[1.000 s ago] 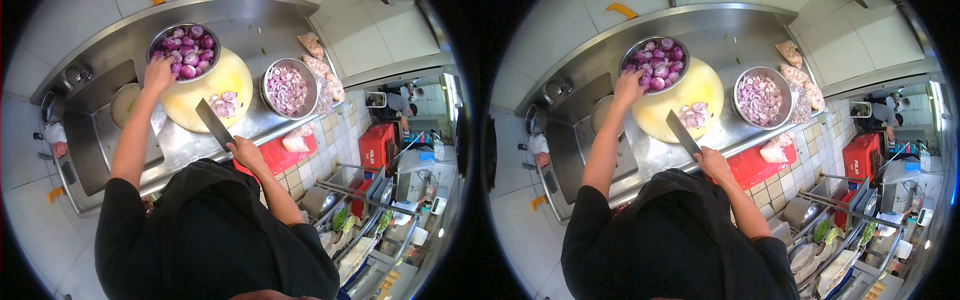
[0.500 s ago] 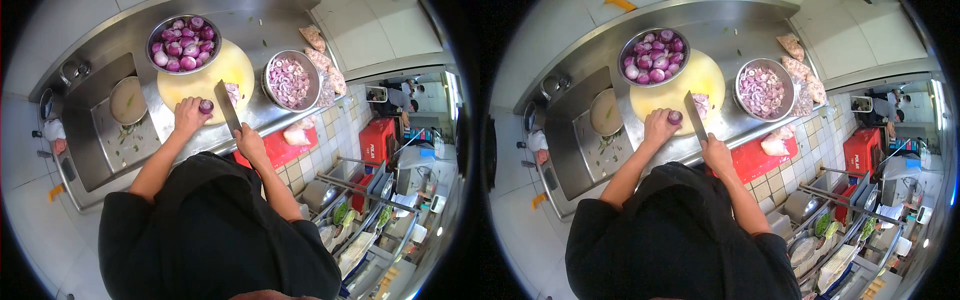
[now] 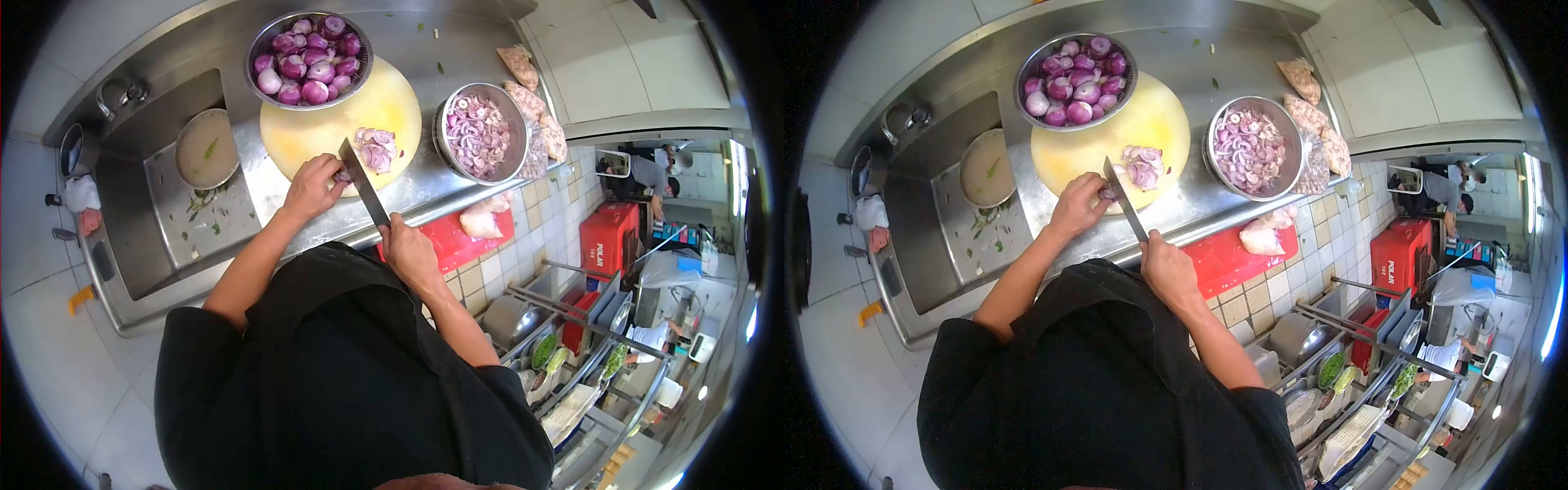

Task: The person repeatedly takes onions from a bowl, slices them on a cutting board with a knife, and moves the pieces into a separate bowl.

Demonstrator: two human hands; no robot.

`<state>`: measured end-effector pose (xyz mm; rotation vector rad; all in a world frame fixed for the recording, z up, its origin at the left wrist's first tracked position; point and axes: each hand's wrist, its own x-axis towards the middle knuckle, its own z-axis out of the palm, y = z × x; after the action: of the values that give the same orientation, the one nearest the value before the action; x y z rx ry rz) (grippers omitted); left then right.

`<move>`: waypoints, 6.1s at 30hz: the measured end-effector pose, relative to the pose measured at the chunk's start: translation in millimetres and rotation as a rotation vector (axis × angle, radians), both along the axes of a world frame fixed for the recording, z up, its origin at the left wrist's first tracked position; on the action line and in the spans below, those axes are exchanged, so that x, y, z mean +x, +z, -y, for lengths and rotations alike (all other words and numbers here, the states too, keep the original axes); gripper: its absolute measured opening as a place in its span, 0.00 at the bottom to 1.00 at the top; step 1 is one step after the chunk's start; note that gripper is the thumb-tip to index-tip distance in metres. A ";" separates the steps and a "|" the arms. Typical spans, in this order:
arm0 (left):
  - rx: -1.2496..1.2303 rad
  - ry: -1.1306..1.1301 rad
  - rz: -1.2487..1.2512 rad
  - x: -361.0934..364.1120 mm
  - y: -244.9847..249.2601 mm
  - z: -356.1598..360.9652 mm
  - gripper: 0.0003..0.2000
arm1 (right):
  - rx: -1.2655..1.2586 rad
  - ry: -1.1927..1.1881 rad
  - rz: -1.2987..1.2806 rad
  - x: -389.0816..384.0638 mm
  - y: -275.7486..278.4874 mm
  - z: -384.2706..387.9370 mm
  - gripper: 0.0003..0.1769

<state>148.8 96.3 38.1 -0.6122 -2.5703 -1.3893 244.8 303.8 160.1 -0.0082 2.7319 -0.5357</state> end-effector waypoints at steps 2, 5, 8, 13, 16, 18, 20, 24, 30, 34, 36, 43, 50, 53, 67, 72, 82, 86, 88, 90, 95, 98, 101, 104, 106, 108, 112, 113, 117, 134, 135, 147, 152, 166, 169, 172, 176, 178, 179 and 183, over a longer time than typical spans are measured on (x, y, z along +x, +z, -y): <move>-0.017 0.000 -0.006 -0.1 -0.7 0.4 0.15 | -0.009 -0.018 0.031 -0.3 -12.4 5.4 0.13; -0.043 -0.003 0.029 5.0 -2.8 -0.7 0.17 | -0.032 0.027 -0.015 -15.0 -50.2 15.1 0.13; -0.022 0.015 -0.063 1.9 -0.6 -8.6 0.18 | -0.077 -0.039 -0.006 -26.1 -57.2 -1.7 0.17; -0.364 -0.054 0.044 -21.3 12.1 -11.7 0.19 | -0.045 -0.114 0.019 -38.8 -48.3 -23.8 0.19; -0.166 -0.044 0.004 -24.7 11.0 -3.9 0.14 | -0.014 -0.099 0.027 -36.0 -31.3 -17.7 0.18; -0.023 -0.063 -0.035 -26.0 10.4 0.5 0.11 | -0.008 -0.080 0.020 -32.2 -31.7 -13.9 0.17; 0.024 -0.127 -0.019 -19.9 9.9 4.8 0.10 | 0.012 -0.050 0.019 -25.2 -40.7 -9.7 0.16; -0.013 -0.207 -0.070 -27.2 7.9 4.8 0.08 | 0.046 -0.026 0.003 -25.5 -15.4 -2.9 0.15; -0.061 -0.230 -0.089 -33.7 3.8 -3.8 0.06 | 0.066 0.001 -0.037 -21.9 -42.8 -3.1 0.14; -0.036 -0.189 -0.106 -31.4 1.2 -1.6 0.06 | 0.033 -0.016 -0.028 -23.1 -26.5 0.8 0.12; -0.028 -0.182 -0.104 -29.2 -1.0 -4.5 0.07 | 0.043 -0.006 -0.025 -22.6 -29.0 -2.0 0.12; -0.002 -0.156 -0.096 -28.0 -7.1 -2.4 0.08 | 0.047 0.014 -0.021 -25.5 -32.6 -0.1 0.13; 0.005 -0.133 -0.063 -24.5 -3.6 -0.3 0.08 | 0.064 0.039 0.014 -23.4 -43.4 -3.6 0.14; 0.000 -0.137 -0.052 -25.8 -9.1 0.9 0.09 | 0.054 0.035 0.030 -29.7 -15.5 -5.3 0.15; -0.374 -0.021 0.243 -33.2 19.7 -14.0 0.14 | -0.301 -0.053 0.066 -39.2 -31.4 -31.1 0.18; -0.111 0.096 0.408 -25.9 33.2 -19.8 0.11 | -0.145 -0.127 0.022 -22.3 -37.1 -24.8 0.18; -0.031 -0.241 -0.111 -34.1 8.3 4.0 0.05 | -0.023 -0.068 -0.051 -11.0 -21.7 -10.2 0.15; -0.074 -0.220 -0.103 -34.1 2.1 2.9 0.05 | -0.035 -0.074 -0.029 -8.0 -11.0 -9.6 0.14; -0.055 -0.223 -0.111 -32.6 0.0 1.8 0.06 | -0.022 -0.063 -0.037 -8.9 -35.8 -8.7 0.14; -0.027 -0.210 -0.143 -33.6 -1.6 0.6 0.06 | 0.003 -0.051 -0.038 -11.3 -25.9 -10.7 0.14; 0.020 -0.184 -0.166 -28.9 -8.6 1.6 0.06 | -0.017 -0.063 -0.023 -10.0 -19.5 -9.2 0.14; -0.003 -0.184 -0.147 -28.1 -10.7 2.8 0.06 | -0.006 -0.051 -0.011 -15.9 -25.0 -9.4 0.14; 0.041 -0.140 -0.147 -25.7 -11.7 1.5 0.06 | -0.017 -0.050 -0.005 -13.3 -17.6 -8.6 0.14; 0.041 -0.157 -0.119 -24.9 -13.2 2.2 0.06 | -0.009 -0.050 0.006 -11.3 -33.8 -11.2 0.14; 0.046 -0.139 -0.138 -26.0 -14.8 2.7 0.06 | -0.014 -0.031 -0.006 -14.8 -12.9 -10.7 0.14; 0.047 -0.121 -0.148 -24.5 -15.5 3.1 0.05 | -0.049 -0.042 -0.010 -12.8 -20.8 -10.2 0.14; 0.057 -0.103 -0.139 -23.0 -17.0 1.6 0.06 | -0.021 -0.048 0.040 -19.0 -26.7 -7.6 0.15; 0.060 -0.101 -0.127 -21.7 -19.8 2.6 0.06 | -0.030 -0.049 0.038 -18.0 -23.0 -8.6 0.15; 0.072 -0.057 -0.150 -18.9 -23.8 1.0 0.06 | -0.043 -0.044 0.058 -12.8 8.2 -13.5 0.15; 0.108 0.135 -0.293 -32.2 64.0 -15.7 0.03 | -0.175 -0.117 0.048 -18.7 -5.9 -4.7 0.15; 0.018 0.079 -0.260 -39.9 67.1 -24.7 0.04 | -0.171 -0.111 0.064 -17.1 -7.4 -2.8 0.15; -0.834 -0.162 0.279 -95.2 43.9 -85.1 0.24 | -0.180 -0.056 0.170 -18.3 -36.1 -10.8 0.18; -0.573 -0.066 0.358 -100.4 30.9 -75.2 0.21 | -0.174 -0.012 0.185 -29.0 -42.0 -19.8 0.20; 0.063 -0.022 0.486 -47.5 5.3 -10.1 0.24 | -0.153 -0.157 0.064 -55.9 -34.2 -39.2 0.18; -0.140 0.034 0.127 -17.9 -5.9 -4.2 0.24 | -0.189 -0.183 0.026 -45.6 -30.6 -32.4 0.18; -0.137 0.105 -0.008 -8.0 5.3 -2.0 0.22 | -0.195 -0.230 0.076 -34.1 -16.0 -26.4 0.18; -0.075 0.031 0.049 -9.8 0.7 9.3 0.18 | -0.200 -0.229 0.052 -18.5 -23.4 -27.4 0.18; -0.047 0.021 -0.021 -15.9 7.2 5.2 0.16 | -0.183 -0.227 0.061 -11.7 -23.0 -28.4 0.19; -0.026 0.015 -0.050 -20.1 10.8 2.5 0.15 | -0.221 -0.271 0.047 -6.9 -25.0 -29.6 0.20; -0.056 -0.050 -0.081 -50.6 21.1 -36.3 0.11 | -0.391 -0.501 0.054 4.9 -21.1 -35.4 0.20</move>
<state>98.2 132.7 59.2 -0.7304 -2.5539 -1.2837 249.7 339.2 139.0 0.5921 2.5225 -1.1777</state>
